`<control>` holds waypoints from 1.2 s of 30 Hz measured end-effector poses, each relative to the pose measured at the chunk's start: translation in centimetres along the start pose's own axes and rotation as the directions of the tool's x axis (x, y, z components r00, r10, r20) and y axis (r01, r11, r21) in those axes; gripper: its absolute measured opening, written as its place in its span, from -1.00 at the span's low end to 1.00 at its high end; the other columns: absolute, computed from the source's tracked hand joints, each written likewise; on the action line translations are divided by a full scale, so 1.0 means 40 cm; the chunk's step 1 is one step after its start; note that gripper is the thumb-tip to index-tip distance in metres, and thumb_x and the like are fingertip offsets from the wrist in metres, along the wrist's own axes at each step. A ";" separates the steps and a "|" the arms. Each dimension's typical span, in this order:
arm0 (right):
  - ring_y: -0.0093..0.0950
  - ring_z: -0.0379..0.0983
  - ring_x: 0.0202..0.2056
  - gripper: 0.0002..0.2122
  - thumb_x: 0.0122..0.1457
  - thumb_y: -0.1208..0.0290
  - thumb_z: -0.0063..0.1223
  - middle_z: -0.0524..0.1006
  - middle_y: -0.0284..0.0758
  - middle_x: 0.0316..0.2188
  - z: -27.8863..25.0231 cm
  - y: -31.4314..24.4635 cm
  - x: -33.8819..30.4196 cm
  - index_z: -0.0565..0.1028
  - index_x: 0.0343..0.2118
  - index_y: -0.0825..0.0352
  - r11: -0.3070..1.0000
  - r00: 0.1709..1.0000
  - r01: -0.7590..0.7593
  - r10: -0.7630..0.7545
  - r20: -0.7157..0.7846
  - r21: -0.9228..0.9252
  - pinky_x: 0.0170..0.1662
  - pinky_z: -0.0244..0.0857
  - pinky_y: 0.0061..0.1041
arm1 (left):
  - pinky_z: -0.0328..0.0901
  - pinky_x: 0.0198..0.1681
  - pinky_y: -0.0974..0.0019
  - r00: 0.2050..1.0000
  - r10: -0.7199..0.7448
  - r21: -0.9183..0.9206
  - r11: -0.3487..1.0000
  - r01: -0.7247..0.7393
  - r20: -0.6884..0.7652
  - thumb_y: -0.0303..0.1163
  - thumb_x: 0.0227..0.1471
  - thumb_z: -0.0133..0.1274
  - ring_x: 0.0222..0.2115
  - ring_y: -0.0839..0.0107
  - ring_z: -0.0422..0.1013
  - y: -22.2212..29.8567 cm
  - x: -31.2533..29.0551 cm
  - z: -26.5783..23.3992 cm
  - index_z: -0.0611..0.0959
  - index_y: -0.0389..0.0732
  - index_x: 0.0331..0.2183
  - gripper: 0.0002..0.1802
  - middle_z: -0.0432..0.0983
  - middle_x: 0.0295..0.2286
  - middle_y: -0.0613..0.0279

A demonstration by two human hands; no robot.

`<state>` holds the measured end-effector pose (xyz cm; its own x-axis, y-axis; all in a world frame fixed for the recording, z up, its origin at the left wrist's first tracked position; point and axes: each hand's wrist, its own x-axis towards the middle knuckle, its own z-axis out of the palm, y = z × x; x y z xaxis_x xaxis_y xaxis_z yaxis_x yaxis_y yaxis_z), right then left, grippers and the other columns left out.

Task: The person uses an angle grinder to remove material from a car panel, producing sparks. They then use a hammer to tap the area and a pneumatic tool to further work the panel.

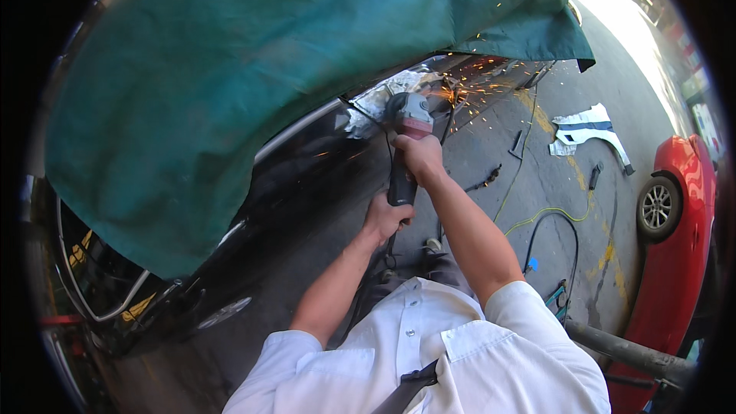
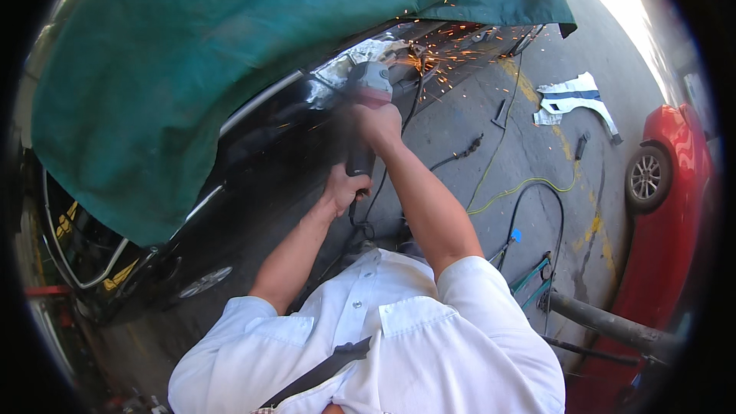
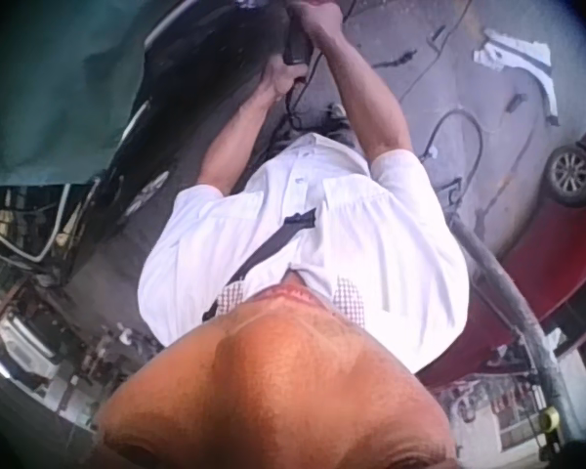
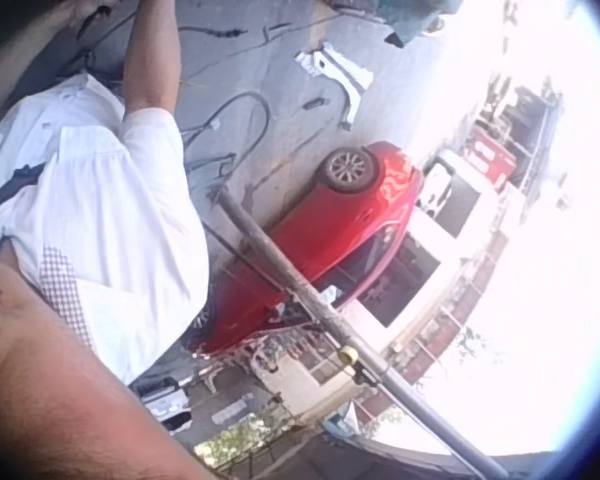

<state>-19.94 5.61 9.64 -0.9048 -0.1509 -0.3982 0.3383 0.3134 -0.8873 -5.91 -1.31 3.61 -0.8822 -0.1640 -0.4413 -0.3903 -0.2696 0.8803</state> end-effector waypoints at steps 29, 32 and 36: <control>-0.24 0.62 -0.30 -0.58 -0.05 0.20 0.31 0.65 -0.07 -0.36 0.026 -0.005 0.070 0.62 -0.30 0.55 0.990 0.993 0.117 -0.119 -0.021 -0.081 -0.21 0.45 -0.31 | 0.27 -0.62 0.41 0.998 0.069 -0.064 0.996 -0.069 -0.005 -0.47 -0.18 0.24 -0.62 0.45 0.49 0.046 0.010 -0.004 0.58 -0.32 -0.41 -0.78 0.52 -0.56 0.22; -0.35 0.56 -0.49 -0.64 -0.06 0.22 0.36 0.60 -0.22 -0.49 0.032 -0.005 0.069 0.61 -0.38 0.48 0.993 0.992 0.110 -0.112 -0.052 -0.043 -0.39 0.42 -0.33 | 0.26 -0.63 0.41 0.999 0.045 -0.066 0.997 -0.047 -0.025 -0.48 -0.17 0.23 -0.63 0.43 0.48 0.047 0.007 -0.004 0.58 -0.32 -0.41 -0.79 0.51 -0.56 0.21; -0.36 0.54 -0.57 -0.66 -0.04 0.24 0.33 0.59 -0.20 -0.51 0.034 0.000 0.078 0.60 -0.39 0.49 0.983 0.988 0.120 -0.133 -0.083 -0.142 -0.51 0.38 -0.35 | 0.25 -0.64 0.41 0.998 0.060 -0.074 0.996 -0.058 0.027 -0.48 -0.17 0.22 -0.61 0.43 0.49 0.048 0.016 -0.008 0.57 -0.31 -0.43 -0.81 0.51 -0.57 0.20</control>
<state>-22.41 3.86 8.09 -0.9600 -0.1127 -0.2561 0.1868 0.4232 -0.8866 -7.14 -2.25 4.96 -0.9107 -0.1542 -0.3832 -0.3183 -0.3292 0.8890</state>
